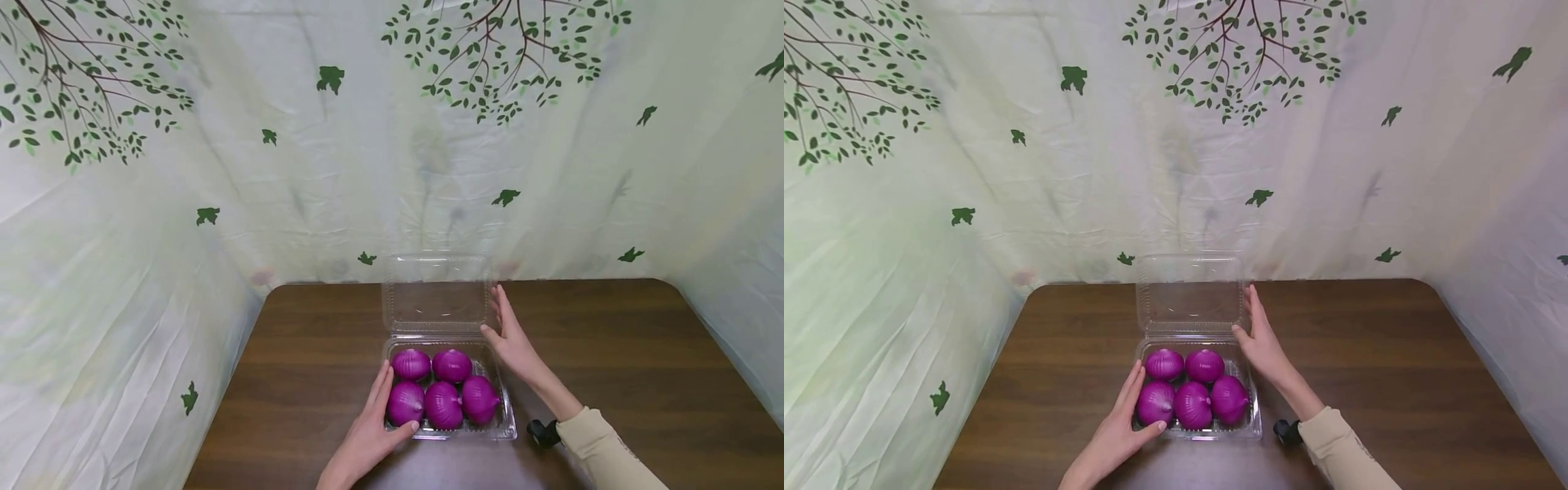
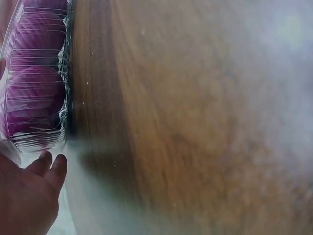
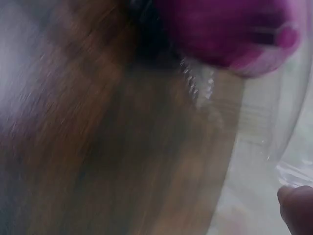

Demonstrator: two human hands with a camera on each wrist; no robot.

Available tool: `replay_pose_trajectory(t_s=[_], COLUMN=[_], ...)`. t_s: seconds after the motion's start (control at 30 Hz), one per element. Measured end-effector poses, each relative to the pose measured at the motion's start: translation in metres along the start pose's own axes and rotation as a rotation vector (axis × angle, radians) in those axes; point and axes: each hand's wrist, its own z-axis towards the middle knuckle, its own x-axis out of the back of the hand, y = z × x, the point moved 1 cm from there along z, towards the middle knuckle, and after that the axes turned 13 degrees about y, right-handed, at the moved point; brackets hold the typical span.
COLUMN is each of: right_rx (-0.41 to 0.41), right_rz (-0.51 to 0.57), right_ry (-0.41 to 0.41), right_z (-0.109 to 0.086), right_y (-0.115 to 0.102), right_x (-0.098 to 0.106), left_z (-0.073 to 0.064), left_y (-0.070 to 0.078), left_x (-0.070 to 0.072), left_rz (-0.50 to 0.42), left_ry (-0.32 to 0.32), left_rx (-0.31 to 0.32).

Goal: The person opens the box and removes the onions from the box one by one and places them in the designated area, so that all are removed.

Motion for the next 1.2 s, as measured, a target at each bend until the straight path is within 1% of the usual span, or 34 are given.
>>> replay_pose_trajectory(t_s=[0.07, 0.17, 0.23, 0.3, 0.43, 0.57, 0.67, 0.77, 0.83, 0.93, 1.0, 1.07, 1.2], right_rx=[-0.039, -0.122, -0.164, -0.193, -0.217, -0.222, -0.221, -0.227, -0.229, -0.206, -0.157, -0.092, 0.075], right_rz=[-0.058, -0.155, -0.2, -0.217, -0.217, -0.203, -0.145, -0.082, -0.068, -0.12, -0.192, -0.26, -0.371], right_ry=[-0.025, -0.072, -0.087, -0.088, -0.081, -0.095, -0.09, -0.061, -0.049, -0.034, -0.021, -0.002, 0.019], right_z=[-0.001, -0.002, -0.003, -0.005, -0.005, -0.006, -0.008, -0.011, -0.015, -0.023, -0.029, -0.035, -0.048], right_y=[0.006, 0.017, 0.024, 0.028, 0.029, 0.03, 0.031, 0.033, 0.034, 0.033, 0.032, 0.029, 0.022], right_x=[0.0, -0.001, -0.001, 0.0, -0.001, -0.001, -0.001, 0.001, 0.003, 0.007, 0.01, 0.012, 0.017], left_z=[-0.001, -0.002, -0.002, -0.002, -0.001, -0.002, -0.003, -0.003, -0.003, -0.003, -0.004, -0.004, -0.005], left_y=[0.0, 0.001, 0.002, 0.002, 0.0, -0.001, 0.0, 0.001, 0.002, 0.003, 0.003, 0.003, 0.002], left_x=[-0.001, -0.002, -0.002, -0.003, -0.002, -0.002, -0.002, -0.003, -0.003, -0.003, -0.002, -0.002, -0.002], left_rz=[-0.004, -0.008, -0.012, -0.013, -0.007, 0.0, 0.003, 0.004, 0.001, -0.008, -0.011, -0.01, -0.003], left_ry=[0.001, 0.0, -0.001, 0.001, 0.005, 0.01, 0.013, 0.014, 0.017, 0.023, 0.029, 0.027, 0.014], left_rx=[0.007, 0.019, 0.019, 0.009, 0.003, 0.015, 0.022, 0.025, 0.02, 0.015, 0.015, 0.024, 0.039])
